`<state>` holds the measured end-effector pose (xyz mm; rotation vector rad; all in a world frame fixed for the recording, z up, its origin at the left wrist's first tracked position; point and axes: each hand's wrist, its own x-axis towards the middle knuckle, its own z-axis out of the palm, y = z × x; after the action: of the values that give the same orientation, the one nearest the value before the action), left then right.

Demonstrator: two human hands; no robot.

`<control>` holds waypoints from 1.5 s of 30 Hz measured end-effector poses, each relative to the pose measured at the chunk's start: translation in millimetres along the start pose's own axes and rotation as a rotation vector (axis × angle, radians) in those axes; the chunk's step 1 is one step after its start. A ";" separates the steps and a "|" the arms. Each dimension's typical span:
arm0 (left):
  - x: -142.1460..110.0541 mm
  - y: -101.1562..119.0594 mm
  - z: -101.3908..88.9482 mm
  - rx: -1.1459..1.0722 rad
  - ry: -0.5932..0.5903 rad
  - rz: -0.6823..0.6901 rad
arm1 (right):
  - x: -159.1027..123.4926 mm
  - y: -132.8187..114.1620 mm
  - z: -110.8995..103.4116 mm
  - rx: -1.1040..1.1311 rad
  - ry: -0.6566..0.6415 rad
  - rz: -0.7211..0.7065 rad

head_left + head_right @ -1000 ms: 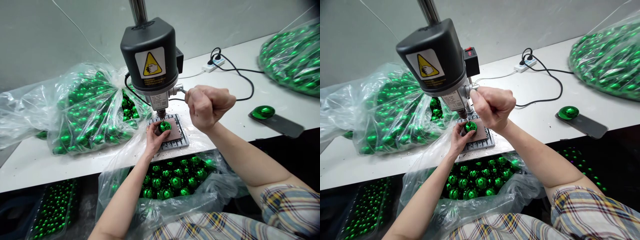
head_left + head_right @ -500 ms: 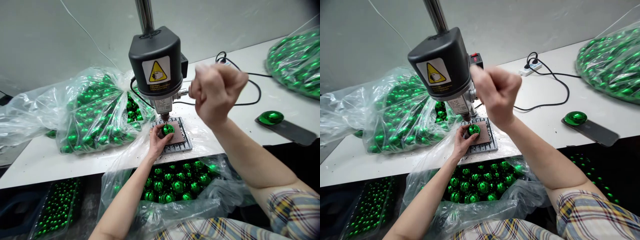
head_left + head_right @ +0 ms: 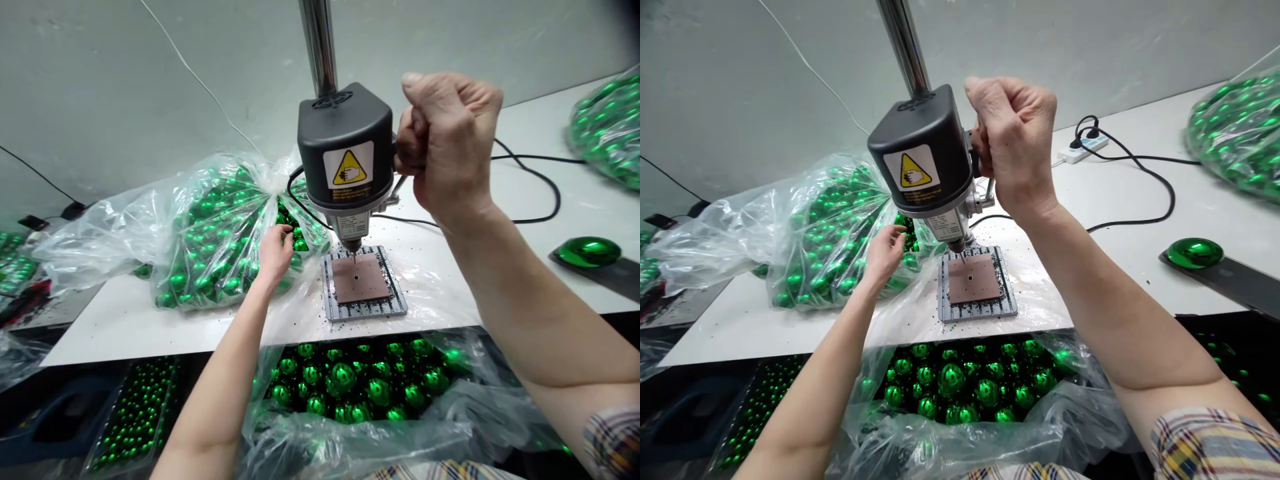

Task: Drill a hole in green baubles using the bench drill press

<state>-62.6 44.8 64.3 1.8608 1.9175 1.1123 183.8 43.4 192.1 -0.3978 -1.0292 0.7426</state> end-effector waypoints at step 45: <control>-93.3 26.6 37.4 -1.438 -0.441 -0.802 | 1.3 5.6 -4.5 -0.086 -0.068 -0.071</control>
<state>-4.0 -32.2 26.2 0.4002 0.8583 1.0939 186.1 48.4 187.3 -0.4107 -1.1363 0.6533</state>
